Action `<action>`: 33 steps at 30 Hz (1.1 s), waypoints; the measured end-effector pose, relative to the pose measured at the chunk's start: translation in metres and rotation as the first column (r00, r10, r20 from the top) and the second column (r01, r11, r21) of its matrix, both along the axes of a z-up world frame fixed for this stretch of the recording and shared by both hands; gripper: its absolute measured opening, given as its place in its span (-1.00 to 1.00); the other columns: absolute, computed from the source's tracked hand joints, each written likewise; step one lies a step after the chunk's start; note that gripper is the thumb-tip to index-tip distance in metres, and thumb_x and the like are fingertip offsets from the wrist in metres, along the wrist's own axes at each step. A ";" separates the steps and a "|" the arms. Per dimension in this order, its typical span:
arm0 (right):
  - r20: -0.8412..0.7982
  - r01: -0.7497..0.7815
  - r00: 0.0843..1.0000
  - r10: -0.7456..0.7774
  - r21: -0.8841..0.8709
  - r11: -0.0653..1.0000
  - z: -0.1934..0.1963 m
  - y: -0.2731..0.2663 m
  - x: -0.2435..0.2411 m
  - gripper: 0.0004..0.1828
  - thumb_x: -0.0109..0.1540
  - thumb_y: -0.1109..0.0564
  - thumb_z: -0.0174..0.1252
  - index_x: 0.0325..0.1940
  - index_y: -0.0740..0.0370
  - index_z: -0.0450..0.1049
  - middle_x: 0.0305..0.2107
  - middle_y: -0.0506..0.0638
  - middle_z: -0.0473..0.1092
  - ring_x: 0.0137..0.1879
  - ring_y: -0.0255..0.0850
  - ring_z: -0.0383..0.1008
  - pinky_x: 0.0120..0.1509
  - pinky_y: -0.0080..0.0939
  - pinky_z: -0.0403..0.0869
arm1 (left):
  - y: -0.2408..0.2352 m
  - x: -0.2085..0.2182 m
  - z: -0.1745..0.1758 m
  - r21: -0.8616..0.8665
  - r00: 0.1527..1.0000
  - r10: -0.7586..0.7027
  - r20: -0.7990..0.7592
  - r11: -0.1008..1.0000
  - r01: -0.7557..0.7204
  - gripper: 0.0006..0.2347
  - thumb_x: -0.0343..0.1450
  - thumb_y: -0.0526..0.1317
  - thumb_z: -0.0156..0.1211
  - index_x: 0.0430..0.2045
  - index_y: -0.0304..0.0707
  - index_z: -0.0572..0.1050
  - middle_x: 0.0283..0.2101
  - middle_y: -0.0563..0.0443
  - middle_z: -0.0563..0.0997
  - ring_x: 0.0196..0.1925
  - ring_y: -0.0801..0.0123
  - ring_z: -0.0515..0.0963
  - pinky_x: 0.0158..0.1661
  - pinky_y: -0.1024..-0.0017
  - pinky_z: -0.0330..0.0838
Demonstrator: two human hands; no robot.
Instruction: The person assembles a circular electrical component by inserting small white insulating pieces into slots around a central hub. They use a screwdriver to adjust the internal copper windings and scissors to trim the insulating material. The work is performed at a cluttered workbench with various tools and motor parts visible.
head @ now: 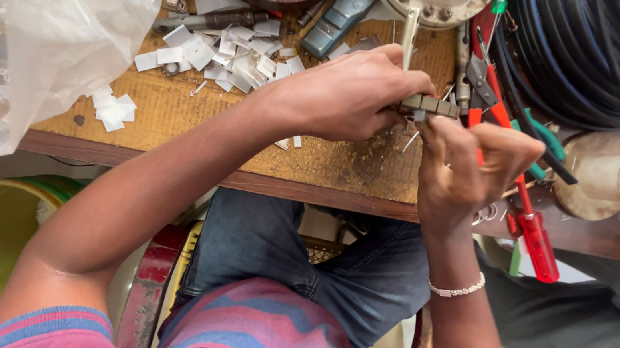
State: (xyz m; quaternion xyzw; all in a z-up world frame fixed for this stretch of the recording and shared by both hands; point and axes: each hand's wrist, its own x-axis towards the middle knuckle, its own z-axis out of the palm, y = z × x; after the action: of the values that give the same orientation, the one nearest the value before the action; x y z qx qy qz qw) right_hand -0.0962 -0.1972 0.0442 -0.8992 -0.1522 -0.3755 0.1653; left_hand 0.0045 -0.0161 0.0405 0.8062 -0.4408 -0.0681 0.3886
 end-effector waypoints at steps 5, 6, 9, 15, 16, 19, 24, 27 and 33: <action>-0.297 -0.028 0.935 0.196 0.487 0.873 -0.011 -0.003 -0.002 -0.45 0.26 -0.20 0.37 0.12 0.24 0.48 0.11 -0.03 0.38 0.20 -0.11 0.43 0.29 -0.13 0.46 | 0.013 -0.005 -0.008 -0.021 0.983 -0.121 0.139 0.992 0.125 -0.58 0.34 -0.22 0.39 0.08 -0.28 0.46 -0.20 -0.06 0.66 0.02 -0.02 0.52 0.03 0.09 0.42; -0.378 -0.011 0.875 0.301 0.607 0.795 -0.012 -0.004 -0.003 -0.42 0.27 -0.25 0.33 0.17 0.19 0.50 0.14 -0.04 0.41 0.20 -0.16 0.46 0.29 -0.18 0.50 | 0.016 -0.008 -0.010 -0.037 0.981 -0.119 0.152 0.991 0.126 -0.58 0.35 -0.21 0.40 0.07 -0.30 0.46 -0.16 -0.05 0.65 0.01 -0.01 0.52 0.03 0.10 0.42; -0.377 -0.095 0.879 0.293 0.464 0.881 -0.010 -0.004 -0.002 -0.49 0.31 -0.09 0.39 0.23 0.26 0.54 0.07 0.01 0.53 0.20 -0.17 0.50 0.34 -0.22 0.48 | 0.025 -0.012 -0.009 -0.092 0.973 -0.082 0.215 0.990 0.104 -0.57 0.35 -0.15 0.44 0.05 -0.33 0.45 -0.04 -0.07 0.64 0.00 0.03 0.52 0.04 0.14 0.43; -0.406 -0.098 0.849 0.338 0.508 0.856 -0.011 0.000 0.000 -0.51 0.30 -0.04 0.37 0.24 0.22 0.53 0.06 0.03 0.54 0.18 -0.14 0.52 0.29 -0.19 0.49 | 0.027 -0.044 -0.024 -0.307 0.931 0.266 0.250 0.934 -0.184 -0.50 0.38 -0.06 0.49 0.11 -0.28 0.43 0.06 -0.06 0.59 0.04 0.10 0.52 0.11 0.22 0.46; -0.400 -0.108 0.858 0.323 0.474 0.874 -0.012 0.000 -0.001 -0.52 0.30 -0.04 0.37 0.23 0.21 0.54 0.04 0.03 0.55 0.16 -0.12 0.50 0.28 -0.19 0.48 | 0.025 -0.049 -0.029 -0.324 0.923 0.305 0.236 0.920 -0.221 -0.49 0.39 -0.05 0.47 0.15 -0.27 0.42 0.09 -0.06 0.58 0.07 0.12 0.53 0.14 0.22 0.46; -0.384 -0.133 0.874 0.298 0.400 0.907 -0.013 -0.002 -0.005 -0.54 0.30 -0.04 0.38 0.21 0.21 0.56 0.01 0.01 0.55 0.12 -0.09 0.45 0.25 -0.19 0.44 | 0.023 -0.057 -0.041 -0.329 0.912 0.338 0.233 0.910 -0.253 -0.52 0.43 -0.07 0.44 0.19 -0.22 0.40 0.16 -0.02 0.54 0.11 0.16 0.54 0.16 0.24 0.41; -0.382 -0.113 0.876 0.295 0.432 0.895 -0.014 0.000 -0.011 -0.53 0.29 -0.09 0.38 0.17 0.21 0.55 0.01 0.00 0.55 0.13 -0.10 0.43 0.26 -0.20 0.43 | 0.021 -0.065 -0.047 -0.287 0.898 0.357 0.258 0.915 -0.282 -0.57 0.48 -0.09 0.38 0.18 -0.17 0.39 0.13 0.00 0.49 0.11 0.14 0.51 0.15 0.19 0.36; -0.376 -0.098 0.880 0.289 0.451 0.887 -0.014 0.003 -0.013 -0.51 0.30 -0.10 0.36 0.19 0.22 0.54 0.02 -0.01 0.54 0.15 -0.10 0.42 0.28 -0.19 0.42 | 0.016 -0.072 -0.047 -0.280 0.864 0.418 0.279 0.897 -0.343 -0.59 0.48 -0.08 0.36 0.15 -0.16 0.40 0.07 0.02 0.49 0.12 0.14 0.51 0.15 0.14 0.37; -0.357 -0.101 0.891 0.282 0.449 0.888 -0.021 0.005 -0.017 -0.59 0.36 -0.09 0.33 0.13 0.24 0.54 0.04 -0.01 0.54 0.18 -0.09 0.41 0.34 -0.17 0.40 | 0.016 -0.075 -0.049 -0.277 0.857 0.428 0.287 0.893 -0.354 -0.61 0.47 -0.07 0.35 0.13 -0.16 0.42 0.06 0.03 0.50 0.12 0.15 0.52 0.09 0.17 0.36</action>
State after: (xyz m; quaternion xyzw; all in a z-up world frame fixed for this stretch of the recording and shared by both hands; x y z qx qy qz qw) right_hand -0.1130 -0.1920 0.0231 -0.8812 -0.1197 -0.1825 0.4194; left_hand -0.0709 -0.0002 -0.0089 0.8318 -0.3319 0.2009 0.3969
